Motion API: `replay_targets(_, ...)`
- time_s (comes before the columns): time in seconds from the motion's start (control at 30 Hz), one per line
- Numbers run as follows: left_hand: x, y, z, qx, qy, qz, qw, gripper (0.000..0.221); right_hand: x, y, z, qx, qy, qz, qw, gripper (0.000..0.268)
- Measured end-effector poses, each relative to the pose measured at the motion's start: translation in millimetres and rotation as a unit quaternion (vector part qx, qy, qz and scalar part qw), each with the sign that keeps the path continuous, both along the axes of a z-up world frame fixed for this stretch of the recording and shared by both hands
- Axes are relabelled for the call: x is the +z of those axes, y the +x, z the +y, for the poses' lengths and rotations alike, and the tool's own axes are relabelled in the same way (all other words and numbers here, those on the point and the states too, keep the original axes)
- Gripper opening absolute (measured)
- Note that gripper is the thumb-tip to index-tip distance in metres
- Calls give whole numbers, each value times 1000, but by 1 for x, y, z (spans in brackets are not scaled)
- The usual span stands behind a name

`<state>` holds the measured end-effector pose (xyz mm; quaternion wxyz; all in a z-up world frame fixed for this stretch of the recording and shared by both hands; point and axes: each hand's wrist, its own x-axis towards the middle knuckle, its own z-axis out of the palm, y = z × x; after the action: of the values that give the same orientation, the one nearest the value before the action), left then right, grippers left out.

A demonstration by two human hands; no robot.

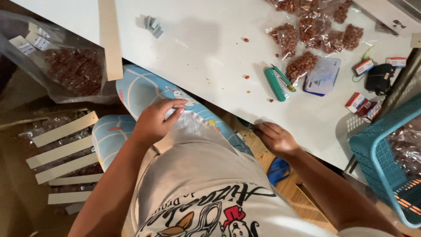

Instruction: Stapling individual small bags of peanuts onto cardboard strips to create retail display hangers.

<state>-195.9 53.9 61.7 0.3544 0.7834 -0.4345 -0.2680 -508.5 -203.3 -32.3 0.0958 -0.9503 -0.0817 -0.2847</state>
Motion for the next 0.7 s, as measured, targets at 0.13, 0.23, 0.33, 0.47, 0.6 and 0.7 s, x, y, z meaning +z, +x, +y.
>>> replay_targets(0.13, 3, -1, -2, -13, -14, -14, 1000, 24, -8, -4, -6, 17, 5, -1, 1000, 12)
replay_targets(0.23, 0, -1, 1, -10, -22, -20, 1000, 24, -7, -7, -4, 24, 39, 7, 999, 15)
replay_targets(0.33, 1, -1, 3, -11, -27, -15, 999, 24, -27, -25, 11, 29, 119, 25, 992, 20)
replay_targets(0.47, 1, -2, 3, -9, -37, -13, 999, 23, -71, -67, 44, -76, 372, 267, 886, 10)
replay_targets(0.6, -5, -2, 3, -9, -31, -17, 999, 23, -146, -85, 26, -276, 435, 355, 780, 18)
replay_targets(0.7, 1, -4, 4, -3, -34, -21, 999, 22, -149, -57, 20, -553, 437, 447, 551, 63)
